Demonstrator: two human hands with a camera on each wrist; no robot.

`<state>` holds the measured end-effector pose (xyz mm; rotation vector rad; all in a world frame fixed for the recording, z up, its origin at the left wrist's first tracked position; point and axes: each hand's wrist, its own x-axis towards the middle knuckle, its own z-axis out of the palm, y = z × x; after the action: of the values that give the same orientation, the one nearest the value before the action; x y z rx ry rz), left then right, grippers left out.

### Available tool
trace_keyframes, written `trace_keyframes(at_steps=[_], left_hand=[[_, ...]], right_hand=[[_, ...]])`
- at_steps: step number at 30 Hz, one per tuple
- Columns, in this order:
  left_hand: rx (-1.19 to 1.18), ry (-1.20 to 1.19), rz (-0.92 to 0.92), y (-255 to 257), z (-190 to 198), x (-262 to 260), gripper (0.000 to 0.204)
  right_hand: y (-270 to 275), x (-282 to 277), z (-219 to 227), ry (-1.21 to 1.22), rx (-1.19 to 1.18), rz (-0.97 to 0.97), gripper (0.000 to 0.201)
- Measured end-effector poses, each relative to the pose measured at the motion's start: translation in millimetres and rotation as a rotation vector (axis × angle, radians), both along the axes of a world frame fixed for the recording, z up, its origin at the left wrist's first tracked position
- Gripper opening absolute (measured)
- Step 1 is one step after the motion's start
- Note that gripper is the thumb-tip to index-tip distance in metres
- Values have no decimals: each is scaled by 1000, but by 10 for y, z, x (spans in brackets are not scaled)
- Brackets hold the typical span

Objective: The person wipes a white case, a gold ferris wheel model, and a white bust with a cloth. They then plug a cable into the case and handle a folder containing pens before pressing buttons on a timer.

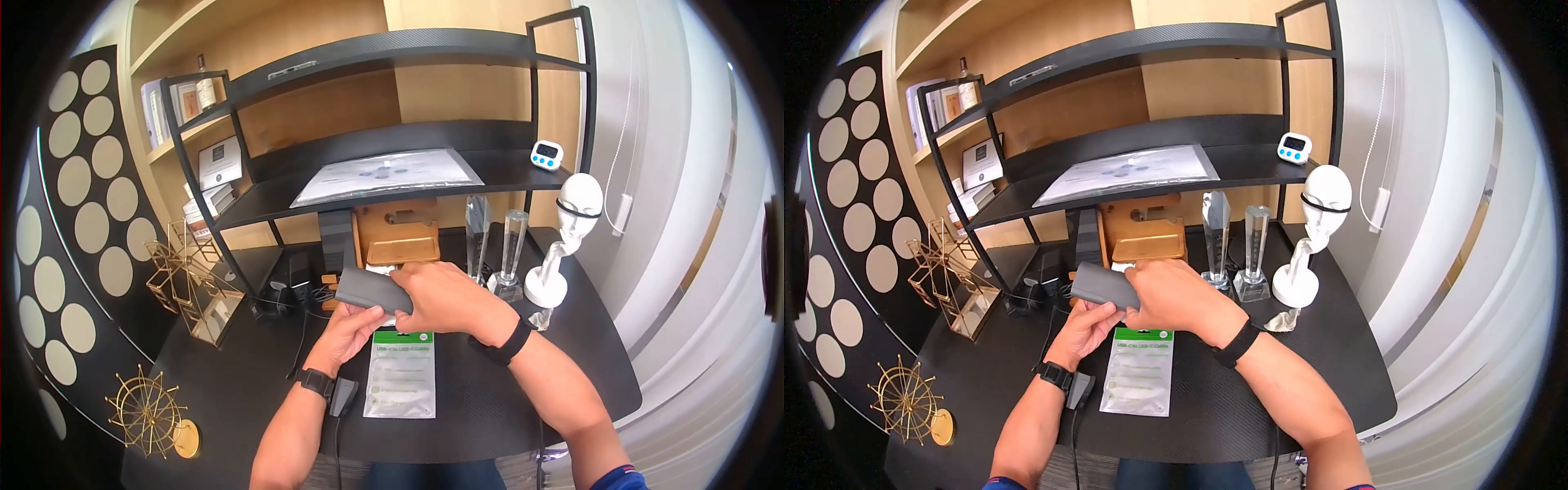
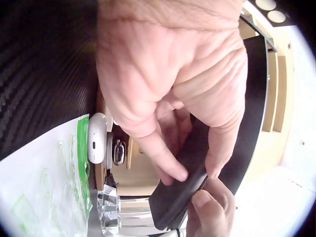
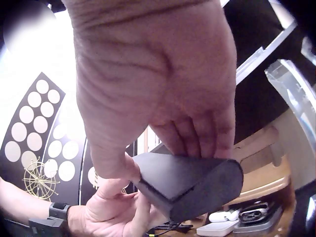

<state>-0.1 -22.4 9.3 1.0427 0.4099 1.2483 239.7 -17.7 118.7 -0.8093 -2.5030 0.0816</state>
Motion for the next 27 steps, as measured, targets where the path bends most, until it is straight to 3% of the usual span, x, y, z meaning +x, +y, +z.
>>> trace_keyframes(at_steps=[9, 14, 17, 24, 27], left_hand=[[-1, -10, 18, -56, 30, 37, 42], [-53, -13, -26, -43, -3, 21, 39], [-61, 28, -31, -71, 23, 30, 38], [-106, 121, -108, -61, 27, 6, 33], [-124, 148, -122, -31, 15, -9, 31]], right_hand=[[28, -10, -59, -6, 13, -9, 50], [50, -7, -98, 134, 76, -51, 27], [140, 6, -154, 200, 123, -45, 22], [130, 118, 1, 180, 137, -109, 18], [132, 126, 46, 288, 126, -106, 22]])
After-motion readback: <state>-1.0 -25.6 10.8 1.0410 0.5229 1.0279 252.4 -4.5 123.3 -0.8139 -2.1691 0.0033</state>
